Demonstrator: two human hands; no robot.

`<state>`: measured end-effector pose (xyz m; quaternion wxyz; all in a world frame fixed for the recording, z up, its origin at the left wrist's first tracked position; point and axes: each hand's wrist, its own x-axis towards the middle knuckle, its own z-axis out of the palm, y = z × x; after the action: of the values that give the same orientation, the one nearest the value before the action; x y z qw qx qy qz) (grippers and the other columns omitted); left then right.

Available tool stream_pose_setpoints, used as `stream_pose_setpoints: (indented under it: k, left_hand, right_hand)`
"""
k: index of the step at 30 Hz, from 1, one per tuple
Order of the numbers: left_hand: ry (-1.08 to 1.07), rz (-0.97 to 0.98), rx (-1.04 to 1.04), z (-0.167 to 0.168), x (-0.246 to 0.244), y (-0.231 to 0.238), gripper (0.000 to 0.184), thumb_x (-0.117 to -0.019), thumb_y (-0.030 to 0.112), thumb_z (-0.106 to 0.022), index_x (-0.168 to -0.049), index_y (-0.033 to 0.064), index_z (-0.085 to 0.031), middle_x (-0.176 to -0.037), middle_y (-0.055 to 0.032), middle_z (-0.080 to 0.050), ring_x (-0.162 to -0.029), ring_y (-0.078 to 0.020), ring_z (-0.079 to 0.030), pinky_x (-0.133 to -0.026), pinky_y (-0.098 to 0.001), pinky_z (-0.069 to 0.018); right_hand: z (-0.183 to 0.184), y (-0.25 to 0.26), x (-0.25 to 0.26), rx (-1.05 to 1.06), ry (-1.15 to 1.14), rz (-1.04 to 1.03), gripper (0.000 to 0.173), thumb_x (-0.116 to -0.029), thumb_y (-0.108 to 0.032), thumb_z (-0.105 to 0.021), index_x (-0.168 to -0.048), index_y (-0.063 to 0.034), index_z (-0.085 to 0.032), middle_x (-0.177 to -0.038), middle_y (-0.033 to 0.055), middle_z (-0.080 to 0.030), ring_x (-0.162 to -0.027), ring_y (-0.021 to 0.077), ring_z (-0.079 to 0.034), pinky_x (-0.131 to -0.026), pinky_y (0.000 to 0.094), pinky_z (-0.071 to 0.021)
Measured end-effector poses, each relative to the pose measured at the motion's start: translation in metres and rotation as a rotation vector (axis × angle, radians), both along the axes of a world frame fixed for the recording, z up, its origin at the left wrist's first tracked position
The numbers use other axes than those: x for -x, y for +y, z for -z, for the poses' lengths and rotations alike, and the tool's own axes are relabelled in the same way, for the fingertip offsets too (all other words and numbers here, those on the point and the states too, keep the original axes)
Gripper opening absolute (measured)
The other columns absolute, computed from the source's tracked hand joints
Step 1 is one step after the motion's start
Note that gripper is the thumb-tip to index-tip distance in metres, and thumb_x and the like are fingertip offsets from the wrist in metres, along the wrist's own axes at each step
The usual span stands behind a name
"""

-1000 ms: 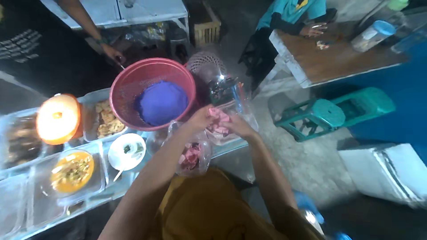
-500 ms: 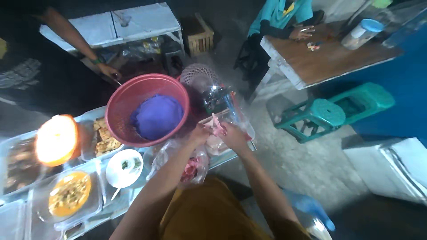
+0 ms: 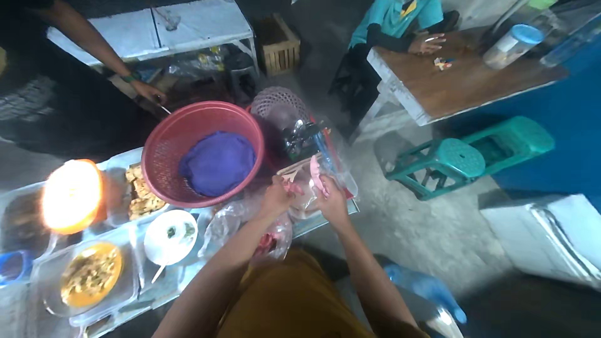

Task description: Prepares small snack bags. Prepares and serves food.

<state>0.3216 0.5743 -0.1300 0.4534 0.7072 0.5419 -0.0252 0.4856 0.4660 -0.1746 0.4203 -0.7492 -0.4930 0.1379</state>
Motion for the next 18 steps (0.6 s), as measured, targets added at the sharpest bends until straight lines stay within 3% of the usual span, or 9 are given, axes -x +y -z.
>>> stream_pose_setpoints:
  k: [4, 6, 8, 10, 11, 15, 18]
  left_hand:
    - [0.009, 0.097, -0.056, 0.010, 0.006, 0.001, 0.050, -0.0922, 0.034, -0.074, -0.129, 0.0025, -0.064, -0.121, -0.0176, -0.069, -0.114, -0.0306, -0.067, -0.103, -0.0504, -0.0519]
    - [0.034, 0.113, -0.092, 0.006, 0.008, 0.002, 0.055, -0.0916, 0.035, -0.076, -0.134, 0.0035, -0.063, -0.129, -0.0202, -0.065, -0.122, -0.0337, -0.063, -0.108, -0.0513, -0.0478]
    - [0.079, 0.114, -0.154, -0.001, 0.012, -0.002, 0.067, -0.0906, 0.031, -0.078, -0.147, 0.0072, -0.053, -0.141, -0.0223, -0.057, -0.128, -0.0365, -0.058, -0.109, -0.0509, -0.0471]
    - [0.122, 0.184, -0.297, -0.010, 0.017, -0.013, 0.075, -0.0914, 0.028, -0.076, -0.157, 0.0128, -0.041, -0.151, -0.0236, -0.046, -0.135, -0.0399, -0.050, -0.110, -0.0509, -0.0466]
    - [0.092, 0.239, -0.410, -0.013, 0.020, -0.019, 0.075, -0.0915, 0.030, -0.075, -0.156, 0.0139, -0.042, -0.150, -0.0235, -0.046, -0.135, -0.0404, -0.050, -0.109, -0.0507, -0.0474]
    - [-0.228, 0.525, -0.757, -0.014, 0.020, -0.017, 0.045, -0.0965, 0.040, -0.069, -0.138, 0.0246, -0.063, -0.147, -0.0095, -0.054, -0.138, -0.0305, -0.050, -0.111, -0.0485, -0.0453]
    - [-0.373, 0.580, -0.834, -0.023, 0.012, 0.006, 0.020, -0.1004, 0.028, -0.065, -0.112, 0.0154, -0.076, -0.116, -0.0049, -0.071, -0.117, -0.0232, -0.064, -0.099, -0.0401, -0.0549]
  right_hand:
    - [-0.001, -0.016, -0.003, -0.071, -0.050, -0.045, 0.031, -0.0960, -0.019, -0.071, -0.123, -0.0045, -0.072, -0.126, 0.0158, -0.068, -0.109, 0.0198, -0.070, -0.095, 0.0338, -0.0597]
    - [-0.001, -0.024, -0.006, 0.017, -0.159, -0.098, 0.028, -0.0961, -0.018, -0.069, -0.123, -0.0107, -0.075, -0.125, 0.0122, -0.071, -0.109, 0.0219, -0.071, -0.094, 0.0385, -0.0602]
    - [0.002, -0.031, -0.008, 0.039, -0.288, -0.136, 0.024, -0.0977, -0.016, -0.065, -0.120, -0.0147, -0.075, -0.121, 0.0072, -0.074, -0.110, 0.0223, -0.072, -0.093, 0.0412, -0.0605]
    - [0.002, -0.035, -0.012, 0.050, -0.390, -0.181, 0.024, -0.0981, -0.015, -0.063, -0.119, -0.0176, -0.075, -0.122, 0.0034, -0.074, -0.112, 0.0215, -0.071, -0.094, 0.0417, -0.0598]
    - [-0.002, -0.034, -0.014, 0.054, -0.419, -0.218, 0.024, -0.0987, -0.015, -0.063, -0.119, -0.0187, -0.075, -0.124, 0.0022, -0.074, -0.114, 0.0213, -0.070, -0.095, 0.0420, -0.0590]
    - [-0.025, -0.021, -0.016, -0.006, -0.405, -0.323, 0.020, -0.0994, -0.021, -0.066, -0.116, -0.0171, -0.076, -0.121, 0.0012, -0.074, -0.113, 0.0193, -0.070, -0.096, 0.0414, -0.0590]
    - [-0.043, -0.006, -0.015, -0.023, -0.306, -0.345, 0.021, -0.0977, -0.026, -0.069, -0.114, -0.0142, -0.077, -0.112, 0.0031, -0.076, -0.099, 0.0173, -0.074, -0.088, 0.0405, -0.0623]
